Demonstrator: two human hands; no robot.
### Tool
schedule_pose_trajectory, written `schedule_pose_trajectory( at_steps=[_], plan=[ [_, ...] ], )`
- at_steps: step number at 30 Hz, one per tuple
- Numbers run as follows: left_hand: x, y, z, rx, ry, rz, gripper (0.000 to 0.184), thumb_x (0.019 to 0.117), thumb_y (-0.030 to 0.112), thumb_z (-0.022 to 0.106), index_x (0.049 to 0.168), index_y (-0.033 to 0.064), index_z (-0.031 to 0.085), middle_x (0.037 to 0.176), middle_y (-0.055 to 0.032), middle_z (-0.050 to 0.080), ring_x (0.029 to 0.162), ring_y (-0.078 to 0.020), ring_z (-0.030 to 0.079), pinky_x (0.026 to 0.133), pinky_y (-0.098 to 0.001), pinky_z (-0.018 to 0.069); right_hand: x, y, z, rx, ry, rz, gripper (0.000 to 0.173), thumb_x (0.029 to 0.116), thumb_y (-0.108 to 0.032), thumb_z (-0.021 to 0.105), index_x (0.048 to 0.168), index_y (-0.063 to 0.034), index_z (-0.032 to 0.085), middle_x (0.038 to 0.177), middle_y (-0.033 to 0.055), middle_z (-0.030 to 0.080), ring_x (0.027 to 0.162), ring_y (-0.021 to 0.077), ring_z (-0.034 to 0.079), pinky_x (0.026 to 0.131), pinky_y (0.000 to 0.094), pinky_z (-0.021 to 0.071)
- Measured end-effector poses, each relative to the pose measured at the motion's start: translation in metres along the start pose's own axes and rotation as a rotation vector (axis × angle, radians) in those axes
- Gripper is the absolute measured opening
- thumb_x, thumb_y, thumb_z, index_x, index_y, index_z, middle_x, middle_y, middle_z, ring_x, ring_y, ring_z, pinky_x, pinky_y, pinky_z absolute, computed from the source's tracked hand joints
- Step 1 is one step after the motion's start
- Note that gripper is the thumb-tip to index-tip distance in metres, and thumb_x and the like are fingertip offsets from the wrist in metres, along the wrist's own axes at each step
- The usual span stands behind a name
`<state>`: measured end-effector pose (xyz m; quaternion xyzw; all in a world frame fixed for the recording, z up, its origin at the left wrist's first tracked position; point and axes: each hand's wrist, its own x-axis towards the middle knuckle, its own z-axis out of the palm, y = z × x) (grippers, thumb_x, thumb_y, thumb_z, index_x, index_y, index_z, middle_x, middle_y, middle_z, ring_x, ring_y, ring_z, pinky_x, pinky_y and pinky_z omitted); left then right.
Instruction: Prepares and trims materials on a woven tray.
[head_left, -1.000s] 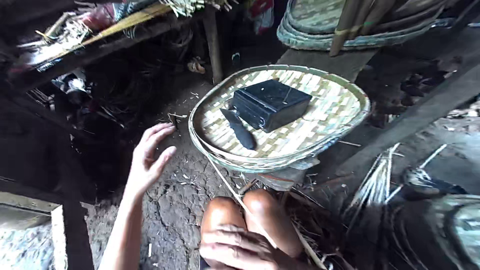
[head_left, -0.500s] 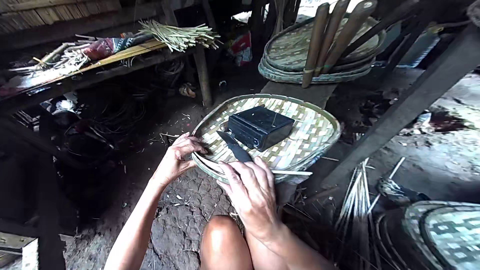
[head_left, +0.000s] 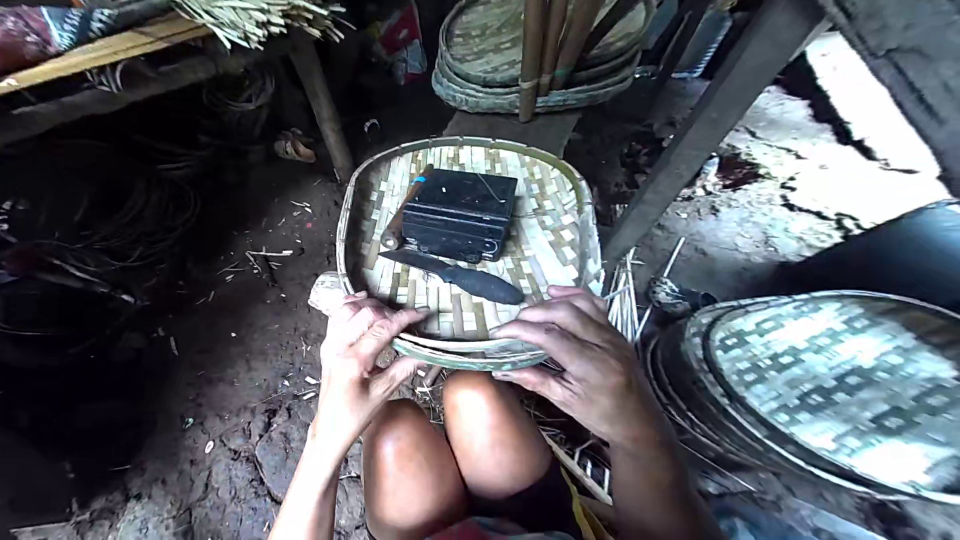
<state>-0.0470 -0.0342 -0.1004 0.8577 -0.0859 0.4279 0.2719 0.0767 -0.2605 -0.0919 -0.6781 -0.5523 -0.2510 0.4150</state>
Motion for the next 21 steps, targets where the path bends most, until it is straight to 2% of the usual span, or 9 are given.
schedule_pose_trajectory(
  at_steps=[1,3,6,10,12,14,15,19,21],
  plan=[
    [-0.003,-0.001,0.004,-0.082,0.034,0.003,0.03,0.0854,0.037,0.081,0.103,0.0124,0.075,0.091,0.0044,0.066,0.105,-0.0062,0.06,0.114,-0.0332,0.0343,0.0,0.002,0.0,0.026,0.001,-0.018,0.025,0.0911,-0.032,0.075,0.102,-0.0094,0.074,0.095,0.0042,0.069,0.103,0.0118,0.064,0.114,0.0324,0.0366],
    [-0.008,0.001,0.014,-0.174,0.117,0.016,0.02,0.085,0.035,0.082,0.095,0.0198,0.074,0.089,0.0095,0.062,0.106,-0.0038,0.057,0.116,-0.0347,0.0314,-0.001,0.009,-0.001,0.077,0.003,-0.049,0.024,0.089,-0.029,0.077,0.102,-0.0089,0.076,0.095,0.0037,0.07,0.102,0.0105,0.065,0.115,0.0332,0.0368],
    [-0.013,0.016,0.034,-0.123,0.21,0.001,0.011,0.0876,0.032,0.08,0.088,0.0225,0.075,0.084,0.008,0.059,0.1,-0.0064,0.056,0.111,-0.0365,0.0327,-0.005,0.031,-0.009,0.145,-0.037,-0.093,0.027,0.0929,-0.037,0.073,0.104,-0.0122,0.075,0.097,-0.0003,0.069,0.105,0.0062,0.064,0.116,0.0332,0.0355],
    [-0.009,0.035,0.048,0.031,0.197,-0.031,0.011,0.0893,0.032,0.079,0.09,0.0207,0.077,0.081,0.0034,0.057,0.095,-0.0112,0.054,0.102,-0.036,0.0326,-0.008,0.057,-0.018,0.243,-0.08,-0.093,0.03,0.0959,-0.038,0.07,0.103,-0.0093,0.075,0.098,-0.0003,0.071,0.108,0.0075,0.064,0.119,0.0384,0.0348],
    [-0.004,0.035,0.043,0.07,0.139,0.01,0.015,0.0898,0.032,0.079,0.094,0.0182,0.077,0.087,0.0009,0.062,0.099,-0.0144,0.054,0.098,-0.0359,0.0331,-0.007,0.056,-0.021,0.227,-0.097,-0.081,0.03,0.0955,-0.036,0.07,0.104,-0.0077,0.074,0.1,0.0018,0.073,0.11,0.0093,0.066,0.12,0.0404,0.0337],
    [0.0,0.037,0.036,0.117,0.071,0.069,0.019,0.0927,0.034,0.076,0.099,0.0162,0.074,0.105,-0.0025,0.063,0.112,-0.0163,0.054,0.102,-0.0324,0.0373,-0.008,0.051,-0.018,0.177,-0.071,-0.077,0.029,0.0933,-0.033,0.073,0.105,-0.0066,0.073,0.103,0.0043,0.073,0.114,0.0117,0.065,0.121,0.042,0.0336],
    [0.002,0.036,0.034,0.134,0.065,0.102,0.019,0.0935,0.033,0.075,0.1,0.015,0.073,0.109,-0.0041,0.062,0.115,-0.0165,0.055,0.104,-0.0309,0.0388,-0.009,0.049,-0.015,0.131,-0.029,-0.08,0.029,0.091,-0.033,0.076,0.104,-0.007,0.072,0.104,0.0049,0.073,0.115,0.0134,0.065,0.121,0.044,0.0333],
    [0.004,0.033,0.033,0.214,0.109,0.248,0.013,0.0929,0.02,0.077,0.099,0.0097,0.075,0.087,-0.0069,0.064,0.096,-0.0199,0.062,0.095,-0.0299,0.0448,-0.014,0.04,0.006,-0.131,0.174,-0.085,0.035,0.0894,-0.049,0.075,0.1,-0.0154,0.07,0.104,-0.001,0.071,0.125,0.0156,0.057,0.124,0.0563,0.0142],
    [0.007,0.033,0.032,0.244,0.086,0.283,0.012,0.0942,0.019,0.075,0.102,0.0087,0.073,0.086,-0.0076,0.065,0.091,-0.0204,0.062,0.093,-0.0291,0.0468,-0.014,0.039,0.011,-0.181,0.222,-0.094,0.035,0.0909,-0.051,0.073,0.099,-0.017,0.071,0.102,-0.0036,0.071,0.125,0.0137,0.057,0.125,0.0549,0.0129]
  ],
)
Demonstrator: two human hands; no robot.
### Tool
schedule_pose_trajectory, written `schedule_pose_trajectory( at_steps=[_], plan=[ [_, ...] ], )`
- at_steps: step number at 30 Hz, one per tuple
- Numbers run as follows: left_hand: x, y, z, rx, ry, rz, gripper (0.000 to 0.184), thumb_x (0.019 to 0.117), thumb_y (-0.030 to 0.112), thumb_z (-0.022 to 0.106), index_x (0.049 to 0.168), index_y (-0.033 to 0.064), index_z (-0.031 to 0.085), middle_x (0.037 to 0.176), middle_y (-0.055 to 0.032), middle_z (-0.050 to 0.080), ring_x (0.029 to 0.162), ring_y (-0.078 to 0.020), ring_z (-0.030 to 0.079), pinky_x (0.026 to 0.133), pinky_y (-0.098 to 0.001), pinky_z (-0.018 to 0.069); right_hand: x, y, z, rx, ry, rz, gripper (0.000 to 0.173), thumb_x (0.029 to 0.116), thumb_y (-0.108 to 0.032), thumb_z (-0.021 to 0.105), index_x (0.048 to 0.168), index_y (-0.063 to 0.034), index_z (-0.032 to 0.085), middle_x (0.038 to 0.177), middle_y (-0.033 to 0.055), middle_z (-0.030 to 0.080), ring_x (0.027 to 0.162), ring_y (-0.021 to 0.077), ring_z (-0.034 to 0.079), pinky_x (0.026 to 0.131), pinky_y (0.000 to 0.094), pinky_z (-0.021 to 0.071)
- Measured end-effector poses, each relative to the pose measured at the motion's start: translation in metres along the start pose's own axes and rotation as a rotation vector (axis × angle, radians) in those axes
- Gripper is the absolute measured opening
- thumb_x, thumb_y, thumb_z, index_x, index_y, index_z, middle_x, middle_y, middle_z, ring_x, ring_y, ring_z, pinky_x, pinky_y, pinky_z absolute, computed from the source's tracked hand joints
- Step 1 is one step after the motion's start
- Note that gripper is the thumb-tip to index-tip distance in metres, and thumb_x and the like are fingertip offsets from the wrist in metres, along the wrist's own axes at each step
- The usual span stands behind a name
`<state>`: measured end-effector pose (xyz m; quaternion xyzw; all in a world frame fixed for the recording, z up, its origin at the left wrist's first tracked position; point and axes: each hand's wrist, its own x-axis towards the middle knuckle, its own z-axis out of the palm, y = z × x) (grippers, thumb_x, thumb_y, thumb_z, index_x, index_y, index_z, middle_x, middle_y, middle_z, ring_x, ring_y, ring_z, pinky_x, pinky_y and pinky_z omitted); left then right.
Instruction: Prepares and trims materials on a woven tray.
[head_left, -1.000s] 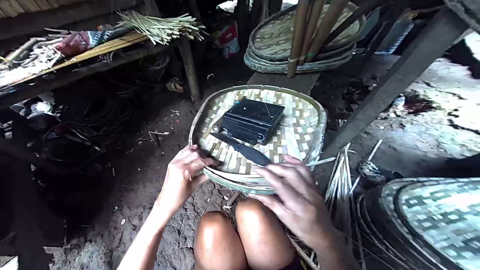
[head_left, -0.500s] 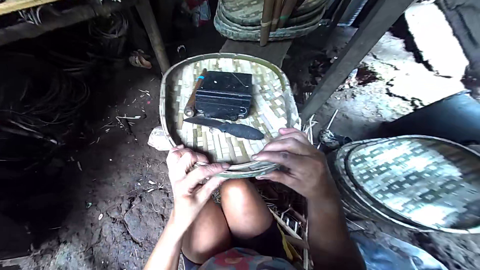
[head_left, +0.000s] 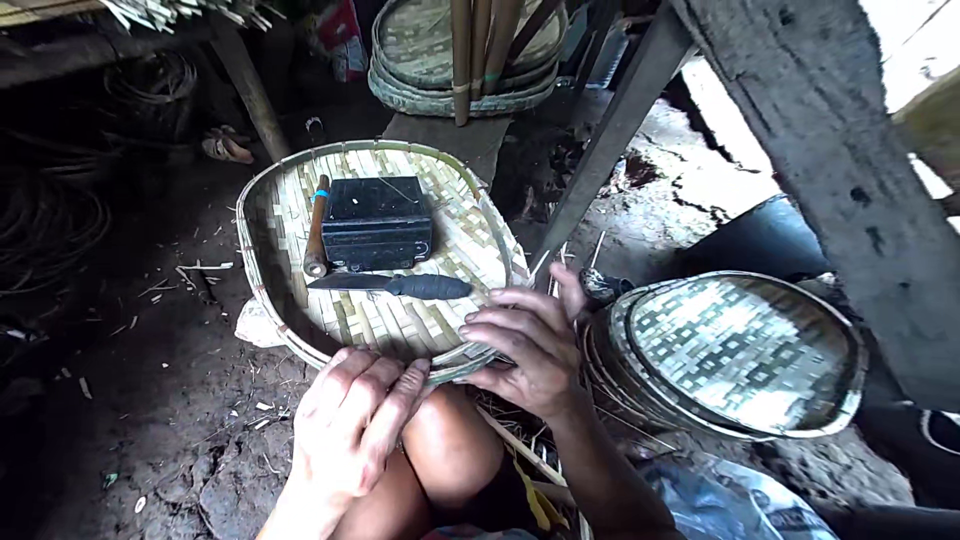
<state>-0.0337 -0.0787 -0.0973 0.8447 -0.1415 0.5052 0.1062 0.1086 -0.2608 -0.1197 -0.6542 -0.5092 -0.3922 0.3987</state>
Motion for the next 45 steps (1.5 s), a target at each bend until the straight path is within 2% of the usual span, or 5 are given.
schedule_pose_trajectory(
  at_steps=[7,13,22,38,45],
  plan=[
    [0.007,0.011,-0.01,0.132,-0.085,0.048,0.014,0.0978,0.018,0.069,0.102,0.0063,0.076,0.086,-0.0084,0.072,0.09,-0.0222,0.067,0.092,-0.0305,0.049,0.003,-0.008,0.009,0.027,0.016,-0.057,0.04,0.0934,-0.054,0.069,0.116,-0.0224,0.064,0.118,-0.0036,0.067,0.127,0.0118,0.056,0.123,0.0469,0.0244],
    [0.014,0.02,-0.016,0.242,-0.149,0.065,0.017,0.0995,0.016,0.066,0.1,0.0054,0.079,0.084,-0.0083,0.075,0.084,-0.0217,0.07,0.088,-0.0296,0.0516,0.008,-0.002,0.007,0.085,-0.09,-0.18,0.032,0.098,-0.044,0.067,0.113,-0.0168,0.072,0.096,0.0029,0.072,0.096,0.0152,0.066,0.1,0.0325,0.0458],
    [0.026,0.024,-0.023,0.266,-0.249,0.064,0.018,0.1007,0.015,0.063,0.1,0.0046,0.077,0.088,-0.0085,0.075,0.084,-0.0227,0.07,0.082,-0.0295,0.0533,0.017,0.007,0.007,0.104,-0.087,-0.294,0.03,0.1003,-0.039,0.065,0.108,-0.0121,0.073,0.082,0.0055,0.066,0.078,0.0173,0.061,0.083,0.0302,0.0486],
    [0.046,0.017,-0.029,0.231,-0.305,0.095,0.026,0.1022,0.018,0.058,0.088,0.0059,0.076,0.076,-0.0066,0.068,0.067,-0.0212,0.062,0.052,-0.0303,0.0415,0.022,0.005,0.004,0.118,-0.107,-0.257,0.031,0.1019,-0.04,0.062,0.104,-0.0111,0.073,0.078,0.0055,0.067,0.075,0.0164,0.063,0.082,0.0281,0.0505],
    [0.031,0.03,-0.021,0.249,-0.214,-0.025,0.02,0.0992,0.017,0.062,0.095,0.0071,0.079,0.08,-0.006,0.073,0.076,-0.0204,0.068,0.067,-0.0282,0.0512,0.032,-0.003,-0.015,0.233,-0.309,-0.119,0.032,0.1,-0.041,0.064,0.106,-0.0132,0.077,0.094,0.0033,0.076,0.095,0.0116,0.07,0.093,0.0255,0.0518]
  ],
)
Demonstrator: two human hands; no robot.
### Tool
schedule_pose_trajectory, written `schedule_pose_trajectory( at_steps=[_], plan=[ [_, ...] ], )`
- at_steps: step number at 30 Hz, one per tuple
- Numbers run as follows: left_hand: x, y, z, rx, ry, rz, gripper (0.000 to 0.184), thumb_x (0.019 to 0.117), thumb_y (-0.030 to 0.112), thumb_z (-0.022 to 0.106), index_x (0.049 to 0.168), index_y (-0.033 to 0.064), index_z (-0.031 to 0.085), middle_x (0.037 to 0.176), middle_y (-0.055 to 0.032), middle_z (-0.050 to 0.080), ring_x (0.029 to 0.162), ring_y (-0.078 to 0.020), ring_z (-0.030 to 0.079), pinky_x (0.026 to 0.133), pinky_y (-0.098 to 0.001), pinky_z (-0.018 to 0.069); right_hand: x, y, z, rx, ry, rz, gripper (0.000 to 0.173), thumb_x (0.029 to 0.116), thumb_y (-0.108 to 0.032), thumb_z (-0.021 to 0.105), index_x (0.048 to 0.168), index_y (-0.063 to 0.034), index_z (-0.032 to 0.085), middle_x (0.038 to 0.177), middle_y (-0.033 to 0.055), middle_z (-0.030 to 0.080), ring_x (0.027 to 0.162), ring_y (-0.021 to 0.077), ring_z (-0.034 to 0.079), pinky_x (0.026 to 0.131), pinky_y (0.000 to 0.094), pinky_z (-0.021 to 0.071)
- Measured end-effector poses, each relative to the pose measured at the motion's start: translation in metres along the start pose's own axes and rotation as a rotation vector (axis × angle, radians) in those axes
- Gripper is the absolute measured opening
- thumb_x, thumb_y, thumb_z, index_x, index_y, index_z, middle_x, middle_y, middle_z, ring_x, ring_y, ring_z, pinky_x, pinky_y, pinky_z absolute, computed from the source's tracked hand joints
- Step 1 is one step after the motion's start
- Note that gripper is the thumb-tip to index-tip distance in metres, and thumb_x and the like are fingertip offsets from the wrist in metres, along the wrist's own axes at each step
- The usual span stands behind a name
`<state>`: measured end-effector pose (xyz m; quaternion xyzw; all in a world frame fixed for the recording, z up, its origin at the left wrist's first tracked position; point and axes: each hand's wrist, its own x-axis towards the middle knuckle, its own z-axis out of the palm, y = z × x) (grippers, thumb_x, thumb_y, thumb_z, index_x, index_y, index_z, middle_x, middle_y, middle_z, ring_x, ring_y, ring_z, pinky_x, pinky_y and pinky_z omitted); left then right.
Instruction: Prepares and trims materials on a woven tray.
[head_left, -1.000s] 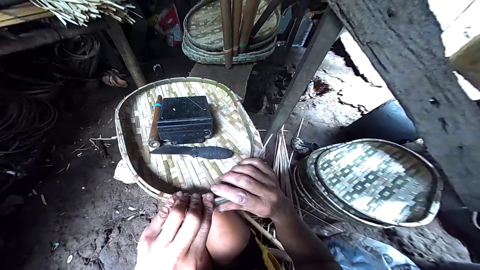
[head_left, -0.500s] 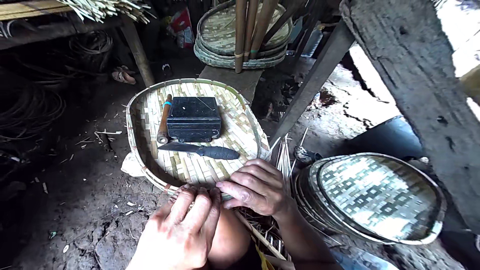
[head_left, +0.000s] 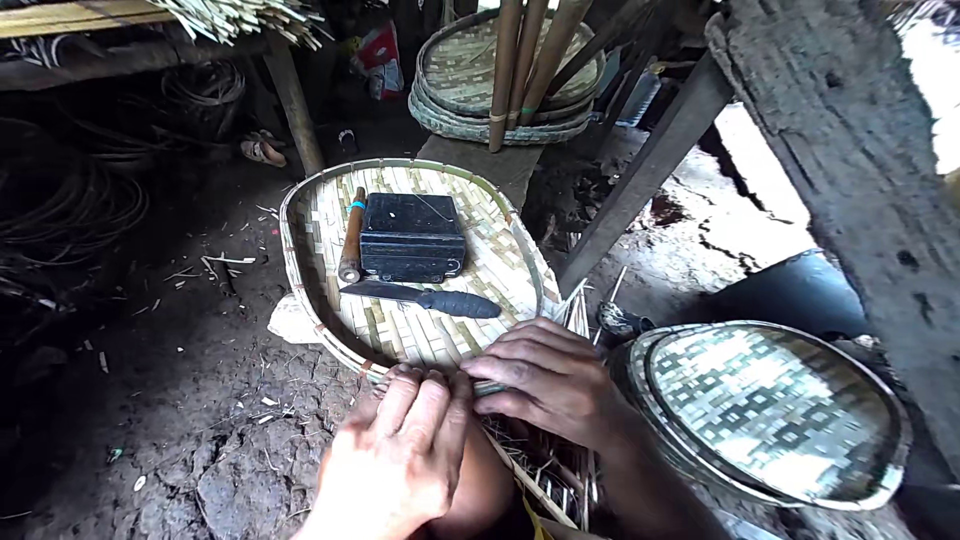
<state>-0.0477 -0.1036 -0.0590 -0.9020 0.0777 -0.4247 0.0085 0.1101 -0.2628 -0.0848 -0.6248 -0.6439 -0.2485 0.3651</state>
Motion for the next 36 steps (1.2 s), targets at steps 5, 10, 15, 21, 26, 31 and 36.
schedule_pose_trajectory(
  at_steps=[5,10,15,21,26,31,36],
  plan=[
    [-0.003,0.011,0.006,-0.014,0.053,-0.073,0.017,0.0969,0.013,0.063,0.093,0.0065,0.079,0.082,-0.0061,0.073,0.079,-0.0205,0.07,0.076,-0.0288,0.0551,0.037,-0.014,-0.02,-0.101,-0.207,0.115,0.042,0.105,-0.037,0.051,0.081,-0.0116,0.075,0.075,-0.0007,0.067,0.074,0.0105,0.063,0.064,0.0239,0.0484],
    [-0.004,0.015,0.009,-0.071,0.094,-0.14,0.014,0.0941,0.012,0.067,0.089,0.0065,0.079,0.083,-0.0059,0.072,0.08,-0.0201,0.069,0.075,-0.0278,0.0541,0.058,-0.013,-0.01,-0.158,-0.386,0.163,0.049,0.1014,-0.037,0.049,0.061,-0.0113,0.058,0.055,-0.0026,0.044,0.047,0.0101,0.047,0.042,0.0281,0.0298],
    [-0.007,0.026,0.01,0.013,0.108,-0.122,0.021,0.095,0.001,0.059,0.095,0.0033,0.079,0.089,-0.008,0.075,0.087,-0.0229,0.071,0.086,-0.032,0.0547,0.054,-0.015,0.0,-0.15,-0.262,0.212,0.047,0.102,-0.028,0.044,0.06,-0.0095,0.057,0.053,-0.0015,0.045,0.046,0.0102,0.045,0.043,0.0287,0.0308],
    [-0.022,0.018,0.013,-0.191,0.177,-0.157,0.017,0.0952,0.008,0.067,0.108,0.0058,0.078,0.101,-0.0112,0.076,0.102,-0.0233,0.072,0.1,-0.0344,0.053,0.049,-0.014,0.006,-0.169,-0.099,0.16,0.047,0.1016,-0.023,0.046,0.058,-0.0068,0.054,0.053,0.002,0.046,0.046,0.0109,0.044,0.044,0.0279,0.0296],
    [-0.023,-0.025,0.007,-0.431,0.087,-0.142,0.024,0.0955,0.027,0.073,0.112,0.0092,0.076,0.115,-0.0079,0.073,0.125,-0.022,0.062,0.119,-0.0475,0.034,0.045,-0.01,0.01,-0.149,0.043,0.108,0.047,0.1023,-0.021,0.047,0.057,-0.0059,0.05,0.053,0.003,0.044,0.047,0.0114,0.043,0.044,0.0263,0.0295],
    [-0.01,-0.034,0.022,-0.481,-0.026,-0.057,0.027,0.0951,0.035,0.071,0.105,0.0109,0.079,0.104,-0.0031,0.076,0.121,-0.023,0.063,0.121,-0.053,0.0258,0.042,-0.01,0.014,-0.168,0.112,0.091,0.048,0.1022,-0.022,0.048,0.057,-0.0055,0.051,0.052,0.0034,0.044,0.046,0.0127,0.043,0.044,0.0271,0.0293],
    [-0.014,-0.028,0.034,-0.517,0.071,-0.104,0.024,0.0926,0.036,0.074,0.099,0.0126,0.079,0.083,0.0003,0.071,0.079,-0.0099,0.057,0.089,-0.0355,0.0351,0.04,-0.011,0.016,-0.178,0.14,0.081,0.048,0.1016,-0.024,0.051,0.058,-0.0047,0.052,0.052,0.0035,0.044,0.046,0.0134,0.044,0.044,0.0272,0.0301]
  ],
)
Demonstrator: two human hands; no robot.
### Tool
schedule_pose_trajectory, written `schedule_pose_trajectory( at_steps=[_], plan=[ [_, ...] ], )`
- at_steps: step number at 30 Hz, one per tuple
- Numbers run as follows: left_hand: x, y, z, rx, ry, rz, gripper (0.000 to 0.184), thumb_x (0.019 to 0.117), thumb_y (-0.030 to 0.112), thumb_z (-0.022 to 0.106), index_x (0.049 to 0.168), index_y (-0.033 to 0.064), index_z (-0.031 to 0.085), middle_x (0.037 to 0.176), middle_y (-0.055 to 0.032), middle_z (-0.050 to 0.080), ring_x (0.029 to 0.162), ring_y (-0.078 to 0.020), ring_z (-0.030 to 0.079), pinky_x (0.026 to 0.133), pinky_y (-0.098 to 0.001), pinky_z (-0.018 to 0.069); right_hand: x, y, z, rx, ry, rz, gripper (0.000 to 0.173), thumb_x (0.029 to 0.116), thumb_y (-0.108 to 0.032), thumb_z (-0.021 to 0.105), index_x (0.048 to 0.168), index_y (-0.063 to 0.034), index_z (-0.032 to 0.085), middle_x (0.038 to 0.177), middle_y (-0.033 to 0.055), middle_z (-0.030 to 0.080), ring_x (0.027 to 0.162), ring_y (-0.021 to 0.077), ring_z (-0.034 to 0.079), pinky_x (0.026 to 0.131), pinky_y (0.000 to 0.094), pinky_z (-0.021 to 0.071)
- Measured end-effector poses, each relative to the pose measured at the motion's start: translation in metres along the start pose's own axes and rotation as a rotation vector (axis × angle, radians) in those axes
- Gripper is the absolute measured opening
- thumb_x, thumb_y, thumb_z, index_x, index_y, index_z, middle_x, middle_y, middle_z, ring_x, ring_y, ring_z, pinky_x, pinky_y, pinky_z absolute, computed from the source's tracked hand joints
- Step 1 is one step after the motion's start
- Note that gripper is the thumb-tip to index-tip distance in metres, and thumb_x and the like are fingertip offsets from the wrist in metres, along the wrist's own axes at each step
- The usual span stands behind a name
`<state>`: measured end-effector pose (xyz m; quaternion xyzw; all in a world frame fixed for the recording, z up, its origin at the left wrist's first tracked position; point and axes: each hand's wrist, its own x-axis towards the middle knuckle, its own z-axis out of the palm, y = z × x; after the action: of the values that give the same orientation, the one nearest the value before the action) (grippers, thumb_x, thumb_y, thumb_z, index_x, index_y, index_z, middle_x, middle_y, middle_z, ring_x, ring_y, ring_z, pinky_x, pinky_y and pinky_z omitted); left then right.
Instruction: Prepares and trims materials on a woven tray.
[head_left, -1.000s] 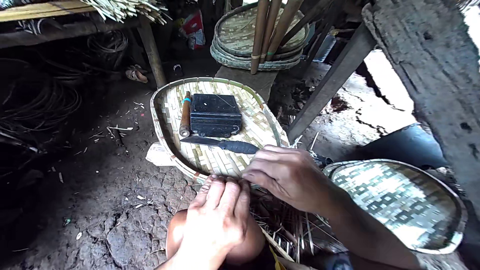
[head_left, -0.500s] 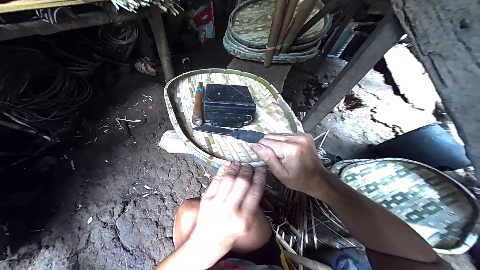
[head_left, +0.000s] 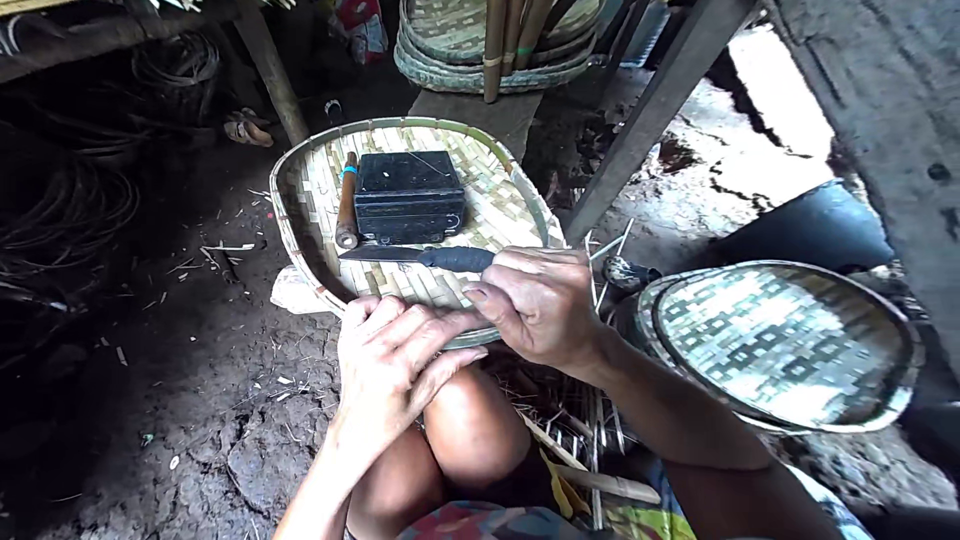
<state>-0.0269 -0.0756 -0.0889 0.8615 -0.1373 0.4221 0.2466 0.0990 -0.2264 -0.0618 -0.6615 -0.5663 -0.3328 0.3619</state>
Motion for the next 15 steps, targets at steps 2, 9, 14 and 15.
schedule_pose_trajectory(
  at_steps=[2,9,14,15],
  plan=[
    [-0.004,0.001,0.003,-0.031,0.032,-0.033,0.019,0.0918,0.034,0.075,0.095,0.0157,0.081,0.085,0.0021,0.074,0.078,-0.0075,0.057,0.087,-0.0353,0.0344,-0.001,-0.001,0.001,-0.02,0.009,-0.006,0.047,0.101,-0.024,0.052,0.057,-0.0052,0.051,0.051,0.0036,0.043,0.046,0.0141,0.044,0.044,0.0276,0.0303],
    [-0.01,0.002,0.005,-0.023,0.06,-0.034,0.017,0.0923,0.033,0.076,0.093,0.0163,0.079,0.084,0.0023,0.072,0.08,-0.0089,0.056,0.09,-0.0341,0.0331,-0.007,-0.009,0.004,-0.064,0.017,0.037,0.047,0.1019,-0.025,0.055,0.059,-0.0049,0.051,0.053,0.0054,0.044,0.047,0.0167,0.046,0.046,0.0289,0.0321],
    [-0.015,-0.004,0.007,0.081,0.07,0.099,0.016,0.0925,0.028,0.077,0.094,0.0116,0.077,0.082,-0.0023,0.071,0.079,-0.0139,0.057,0.087,-0.0364,0.0358,-0.012,-0.013,0.007,-0.012,0.001,0.114,0.042,0.1011,-0.021,0.06,0.064,-0.0015,0.061,0.055,0.0098,0.053,0.049,0.0204,0.052,0.046,0.0337,0.0346],
    [-0.014,-0.006,0.008,0.094,0.078,0.121,0.016,0.0928,0.026,0.076,0.096,0.0107,0.077,0.083,-0.003,0.07,0.08,-0.0147,0.057,0.087,-0.037,0.036,-0.01,-0.012,0.008,-0.004,-0.003,0.123,0.042,0.1011,-0.02,0.06,0.064,-0.0019,0.061,0.055,0.0094,0.053,0.048,0.0202,0.051,0.046,0.0342,0.0335]
  ],
)
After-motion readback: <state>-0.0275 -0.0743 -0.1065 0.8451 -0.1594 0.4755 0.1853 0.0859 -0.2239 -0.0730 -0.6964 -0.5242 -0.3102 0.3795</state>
